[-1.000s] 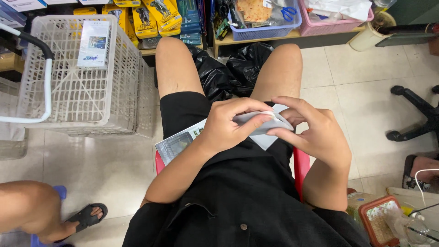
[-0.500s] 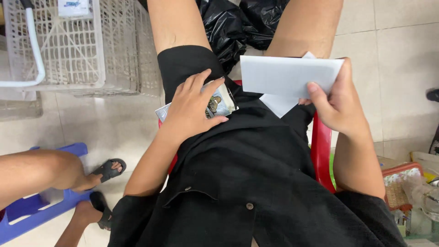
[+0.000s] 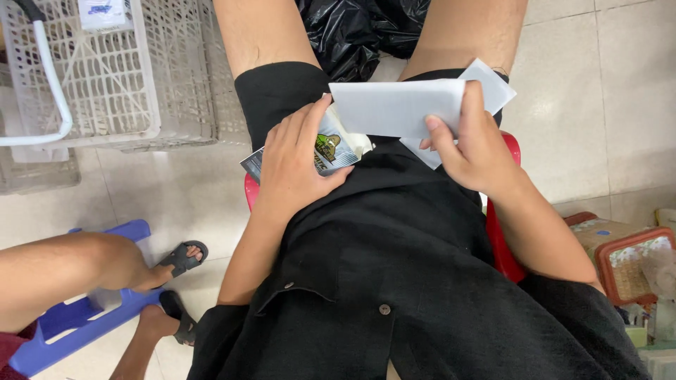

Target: The recorder is unpacking and organizing mobile screen protectors and related accessories in a shop environment.

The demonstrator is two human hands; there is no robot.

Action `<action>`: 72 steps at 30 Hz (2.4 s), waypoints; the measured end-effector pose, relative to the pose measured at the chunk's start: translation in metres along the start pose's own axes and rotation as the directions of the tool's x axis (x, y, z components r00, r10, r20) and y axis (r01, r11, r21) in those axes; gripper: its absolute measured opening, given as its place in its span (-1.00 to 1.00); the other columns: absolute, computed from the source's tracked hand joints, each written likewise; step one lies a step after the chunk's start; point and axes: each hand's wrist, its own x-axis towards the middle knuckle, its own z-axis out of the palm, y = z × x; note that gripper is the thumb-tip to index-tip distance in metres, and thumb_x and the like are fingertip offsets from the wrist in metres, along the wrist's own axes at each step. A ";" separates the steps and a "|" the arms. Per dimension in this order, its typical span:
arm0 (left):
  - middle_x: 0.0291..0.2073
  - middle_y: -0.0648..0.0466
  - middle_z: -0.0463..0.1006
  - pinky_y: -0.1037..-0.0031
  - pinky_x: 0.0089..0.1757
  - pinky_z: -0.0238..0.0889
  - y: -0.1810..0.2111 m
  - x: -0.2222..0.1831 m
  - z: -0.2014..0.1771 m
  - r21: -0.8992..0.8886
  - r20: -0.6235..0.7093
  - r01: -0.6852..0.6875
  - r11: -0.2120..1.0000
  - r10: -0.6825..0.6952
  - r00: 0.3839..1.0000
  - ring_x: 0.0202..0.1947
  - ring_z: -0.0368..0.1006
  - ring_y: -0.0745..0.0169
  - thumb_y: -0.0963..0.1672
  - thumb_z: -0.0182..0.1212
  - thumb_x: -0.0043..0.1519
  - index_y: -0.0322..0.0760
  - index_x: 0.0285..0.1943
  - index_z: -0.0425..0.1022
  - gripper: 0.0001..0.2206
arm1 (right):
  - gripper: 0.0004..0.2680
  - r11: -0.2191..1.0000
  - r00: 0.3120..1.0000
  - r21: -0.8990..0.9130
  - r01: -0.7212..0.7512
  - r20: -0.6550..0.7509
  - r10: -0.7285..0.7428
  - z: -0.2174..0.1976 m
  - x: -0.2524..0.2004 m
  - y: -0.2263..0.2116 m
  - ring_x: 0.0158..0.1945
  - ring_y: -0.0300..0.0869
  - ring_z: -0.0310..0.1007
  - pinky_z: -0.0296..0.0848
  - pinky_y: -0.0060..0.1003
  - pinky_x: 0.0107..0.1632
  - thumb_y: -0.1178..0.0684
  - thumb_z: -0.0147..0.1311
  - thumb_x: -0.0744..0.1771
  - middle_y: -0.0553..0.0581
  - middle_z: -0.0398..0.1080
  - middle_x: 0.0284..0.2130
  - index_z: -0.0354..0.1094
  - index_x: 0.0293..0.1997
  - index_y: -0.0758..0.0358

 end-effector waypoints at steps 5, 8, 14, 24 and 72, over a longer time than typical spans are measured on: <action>0.20 -0.17 0.47 0.17 0.17 0.30 0.005 0.000 -0.008 -0.053 -0.196 -0.153 0.987 0.140 0.971 0.19 0.45 -0.13 -0.06 0.63 -0.08 -0.38 0.43 0.25 -0.12 | -0.80 0.943 0.973 0.284 0.172 -0.196 -0.118 -0.001 -0.013 0.004 -0.29 -0.21 0.47 0.53 -0.40 -0.23 0.27 -0.18 0.50 0.32 0.35 -0.08 -0.18 0.20 0.39; 0.20 -0.19 0.47 0.16 0.16 0.34 0.001 -0.005 -0.002 -0.094 -0.269 -0.232 0.968 0.199 0.942 0.17 0.48 -0.15 -0.04 0.64 -0.06 -0.40 0.40 0.26 -0.15 | -0.78 0.939 0.971 0.281 0.199 -0.186 -0.150 -0.007 -0.025 -0.007 -0.33 -0.25 0.45 0.48 -0.43 -0.28 0.28 -0.20 0.49 0.31 0.37 -0.12 -0.18 0.24 0.36; 0.18 -0.18 0.48 0.07 0.18 0.33 -0.005 -0.004 0.009 -0.045 -0.351 -0.327 0.944 0.291 0.890 0.17 0.48 -0.15 0.00 0.64 -0.03 -0.36 0.35 0.28 -0.19 | -0.78 0.985 0.990 0.144 0.098 -0.116 -0.082 -0.033 -0.043 -0.028 -0.34 -0.24 0.43 0.46 -0.39 -0.27 0.30 -0.15 0.44 0.25 0.38 -0.17 -0.07 0.21 0.42; 0.22 -0.09 0.49 0.10 0.21 0.30 0.004 0.002 0.002 -0.068 -0.262 -0.377 0.924 0.348 0.900 0.23 0.48 -0.06 -0.03 0.58 -0.03 -0.31 0.34 0.32 -0.25 | -0.72 1.000 0.998 0.023 0.021 -0.066 -0.019 -0.028 -0.049 -0.056 -0.39 -0.23 0.45 0.46 -0.35 -0.29 0.33 -0.08 0.38 0.27 0.40 -0.16 0.06 0.24 0.45; 0.32 -0.08 0.40 0.14 0.24 0.26 0.015 0.004 0.004 -0.169 -0.179 -0.375 0.912 0.346 0.921 0.28 0.42 -0.05 -0.07 0.61 -0.03 -0.31 0.48 0.16 -0.12 | -0.57 0.926 0.945 -0.198 0.322 0.135 -0.299 -0.025 -0.029 -0.105 0.04 0.12 0.48 0.45 -0.11 0.06 0.18 -0.01 0.35 0.46 0.33 0.10 -0.01 0.40 0.44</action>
